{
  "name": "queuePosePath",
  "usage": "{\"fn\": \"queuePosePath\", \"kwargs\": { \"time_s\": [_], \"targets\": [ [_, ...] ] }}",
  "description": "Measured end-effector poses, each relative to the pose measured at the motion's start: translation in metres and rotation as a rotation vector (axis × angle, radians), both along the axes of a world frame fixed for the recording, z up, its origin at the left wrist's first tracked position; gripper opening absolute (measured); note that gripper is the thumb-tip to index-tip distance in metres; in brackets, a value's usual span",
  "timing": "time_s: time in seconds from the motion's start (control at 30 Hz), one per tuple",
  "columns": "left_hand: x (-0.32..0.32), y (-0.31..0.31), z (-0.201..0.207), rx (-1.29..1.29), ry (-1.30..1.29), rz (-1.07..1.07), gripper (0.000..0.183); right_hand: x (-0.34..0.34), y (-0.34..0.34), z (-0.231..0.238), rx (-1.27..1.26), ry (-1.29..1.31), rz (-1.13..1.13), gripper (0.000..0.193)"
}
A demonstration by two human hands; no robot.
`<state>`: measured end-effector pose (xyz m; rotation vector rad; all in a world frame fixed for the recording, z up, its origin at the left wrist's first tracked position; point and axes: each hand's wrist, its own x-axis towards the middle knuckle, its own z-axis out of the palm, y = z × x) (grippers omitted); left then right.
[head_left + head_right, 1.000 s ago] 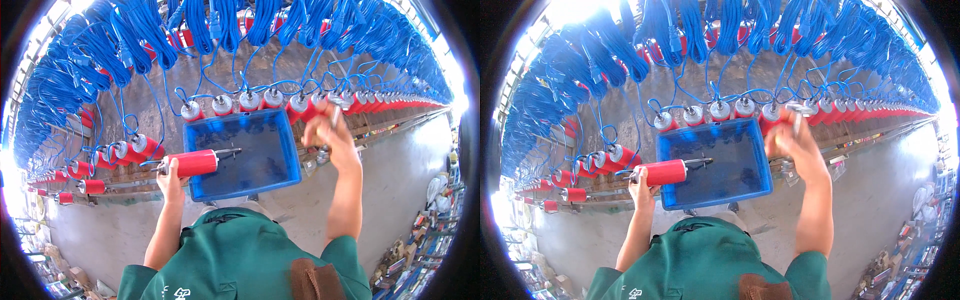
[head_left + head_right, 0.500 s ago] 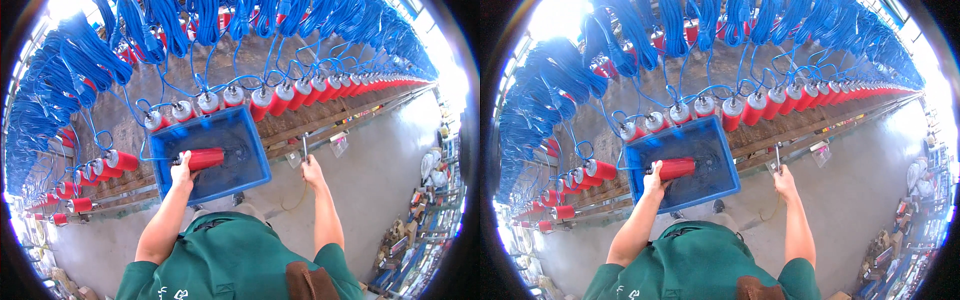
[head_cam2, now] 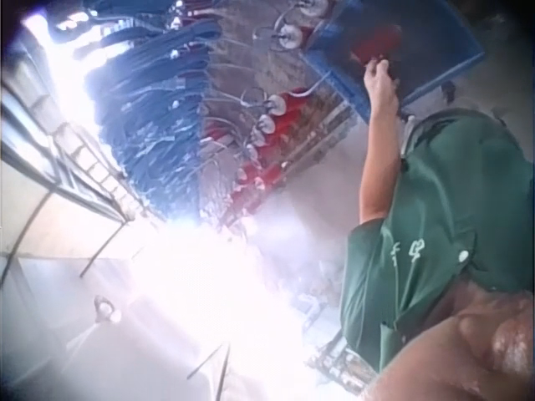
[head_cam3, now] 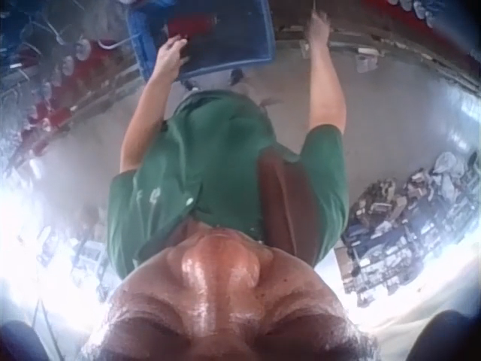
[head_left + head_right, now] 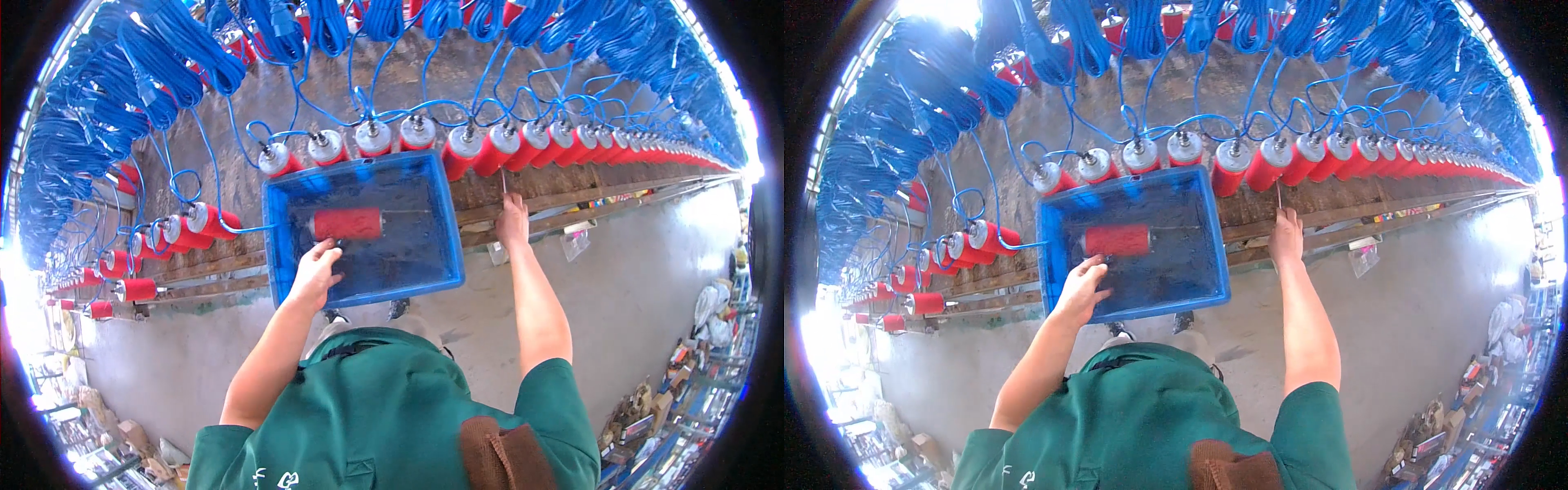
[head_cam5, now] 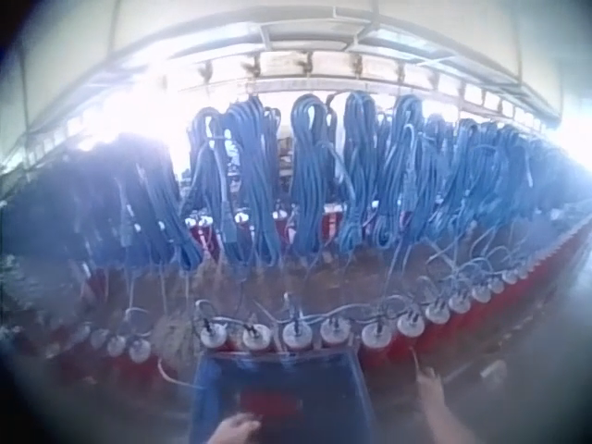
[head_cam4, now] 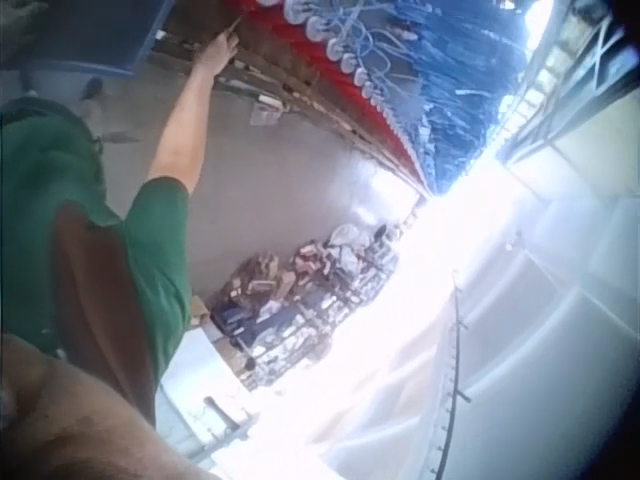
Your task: The person picks up a red pressure tank from a assembly line, dips it into a blue container of water, and uses a tool to manipulate a valve at the top of the tank. The person repeats this process with three tanks in total, placing each one back on the line after handling it.
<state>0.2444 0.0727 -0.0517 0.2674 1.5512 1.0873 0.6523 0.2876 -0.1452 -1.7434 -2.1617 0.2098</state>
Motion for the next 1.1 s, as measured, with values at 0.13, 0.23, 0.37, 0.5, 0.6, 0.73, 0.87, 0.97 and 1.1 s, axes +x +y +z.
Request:
{"fn": "queuePosePath", "kwargs": {
  "time_s": [0.13, 0.23, 0.37, 0.5, 0.6, 0.73, 0.87, 0.97, 1.1],
  "targets": [
    [-0.002, -0.004, -0.010, 0.033, 0.156, -0.247, 0.054, -0.007, -0.022, 0.008, -0.009, 0.039, -0.084, 0.050],
    [-0.008, -0.008, -0.017, 0.144, 0.377, -0.461, 0.056, -0.008, -0.056, 0.017, 0.082, 0.223, -0.131, 0.038],
    [-0.006, -0.005, -0.001, 0.155, 0.429, -0.600, 0.056, 0.011, -0.141, -0.016, -0.051, 0.574, -0.424, 0.016],
    [-0.007, -0.009, 0.012, 0.165, 0.507, -0.660, 0.058, 0.031, -0.261, -0.095, -0.449, 0.462, -0.481, 0.020],
    [-0.008, -0.010, 0.012, 0.206, 0.546, -0.717, 0.057, 0.050, -0.360, -0.150, -0.853, 0.032, -0.264, 0.026],
    [-0.011, -0.008, 0.020, 0.215, 0.513, -0.759, 0.056, 0.073, -0.435, -0.178, -1.187, -0.191, 0.175, 0.026],
    [-0.015, -0.016, 0.022, 0.197, 0.501, -0.741, 0.055, 0.029, -0.403, -0.130, -1.368, 0.288, -0.459, 0.025],
    [-0.013, -0.017, 0.025, 0.250, 0.435, -0.712, 0.054, 0.011, -0.367, -0.107, -1.301, 0.538, -0.654, 0.027],
    [-0.011, -0.017, 0.040, 0.248, 0.431, -0.743, 0.053, -0.001, -0.316, -0.081, -1.180, 0.712, -0.630, 0.032]
  ]
}}
